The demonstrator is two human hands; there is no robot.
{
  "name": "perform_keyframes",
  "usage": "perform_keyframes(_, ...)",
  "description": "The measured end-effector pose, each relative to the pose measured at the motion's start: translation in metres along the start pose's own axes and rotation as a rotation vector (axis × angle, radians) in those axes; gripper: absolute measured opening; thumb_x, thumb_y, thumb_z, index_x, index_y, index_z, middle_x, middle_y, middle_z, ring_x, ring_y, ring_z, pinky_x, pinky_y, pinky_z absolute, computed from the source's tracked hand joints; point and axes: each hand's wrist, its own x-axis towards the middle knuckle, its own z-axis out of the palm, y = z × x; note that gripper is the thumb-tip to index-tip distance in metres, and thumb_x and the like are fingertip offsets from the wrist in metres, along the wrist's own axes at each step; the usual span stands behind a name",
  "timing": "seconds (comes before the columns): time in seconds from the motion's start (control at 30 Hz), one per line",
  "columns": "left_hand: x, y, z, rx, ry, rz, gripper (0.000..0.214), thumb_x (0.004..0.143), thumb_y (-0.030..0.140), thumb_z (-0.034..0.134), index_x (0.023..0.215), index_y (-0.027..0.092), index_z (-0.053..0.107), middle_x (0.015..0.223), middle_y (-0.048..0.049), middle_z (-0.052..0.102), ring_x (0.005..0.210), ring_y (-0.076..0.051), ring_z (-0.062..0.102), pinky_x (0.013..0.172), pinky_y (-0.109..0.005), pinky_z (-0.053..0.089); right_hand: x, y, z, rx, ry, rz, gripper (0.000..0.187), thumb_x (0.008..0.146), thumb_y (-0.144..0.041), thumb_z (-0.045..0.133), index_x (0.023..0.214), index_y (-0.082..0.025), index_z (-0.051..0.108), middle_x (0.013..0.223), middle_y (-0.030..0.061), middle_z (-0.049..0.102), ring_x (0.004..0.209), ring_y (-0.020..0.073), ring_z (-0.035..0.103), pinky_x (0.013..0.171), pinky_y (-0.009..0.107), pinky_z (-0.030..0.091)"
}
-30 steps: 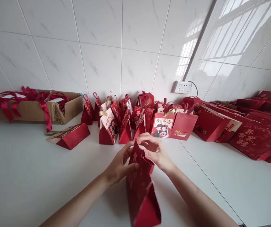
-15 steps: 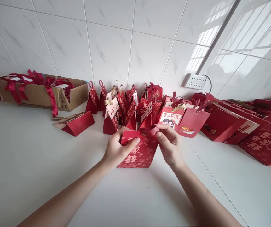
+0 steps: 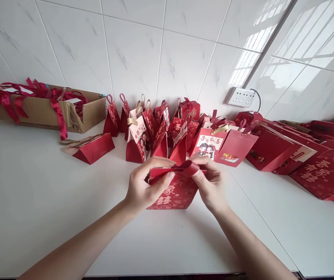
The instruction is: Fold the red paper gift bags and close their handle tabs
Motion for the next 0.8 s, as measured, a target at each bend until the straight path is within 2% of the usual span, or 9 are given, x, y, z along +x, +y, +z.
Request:
perform_keyframes(0.13, -0.0031, -0.0011, -0.0006, 0.009, 0.064, 0.009, 0.021, 0.081, 0.013, 0.067, 0.102, 0.02, 0.066, 0.097, -0.0031, 0.077, 0.086, -0.016, 0.073, 0.079, -0.026, 0.059, -0.0039, 0.0011, 0.0026, 0.006, -0.088, -0.047, 0.014, 0.081, -0.035, 0.072, 0.088, -0.024, 0.066, 0.08, 0.0002, 0.07, 0.072, 0.0158, 0.064, 0.067, 0.029, 0.053)
perform_keyframes(0.27, -0.0013, -0.001, -0.0006, 0.012, 0.054, 0.067, 0.011, 0.081, 0.009, 0.066, 0.087, 0.019, 0.067, 0.09, -0.0024, 0.077, 0.08, -0.014, 0.072, 0.074, -0.024, 0.059, -0.0052, 0.0026, 0.0033, -0.006, -0.133, -0.083, 0.007, 0.087, -0.028, 0.062, 0.092, -0.024, 0.065, 0.083, 0.0004, 0.071, 0.074, 0.0154, 0.065, 0.068, 0.028, 0.053)
perform_keyframes(0.43, 0.0011, -0.0029, 0.0009, 0.066, 0.089, 0.15, 0.011, 0.08, 0.008, 0.065, 0.087, 0.018, 0.065, 0.078, -0.0001, 0.072, 0.069, -0.011, 0.068, 0.064, -0.02, 0.056, -0.0057, 0.0034, 0.0056, -0.041, -0.091, -0.046, 0.005, 0.087, -0.026, 0.062, 0.086, -0.022, 0.064, 0.08, 0.0001, 0.071, 0.069, 0.0142, 0.064, 0.063, 0.026, 0.052)
perform_keyframes(0.8, -0.0028, -0.0066, 0.0016, 0.161, 0.127, 0.201, 0.022, 0.08, 0.008, 0.066, 0.099, 0.018, 0.063, 0.089, -0.0003, 0.073, 0.079, -0.011, 0.07, 0.073, -0.017, 0.057, -0.0057, 0.0029, 0.0096, -0.013, -0.044, -0.05, 0.004, 0.083, -0.019, 0.063, 0.084, -0.023, 0.064, 0.076, -0.0022, 0.07, 0.066, 0.0121, 0.064, 0.06, 0.022, 0.051)
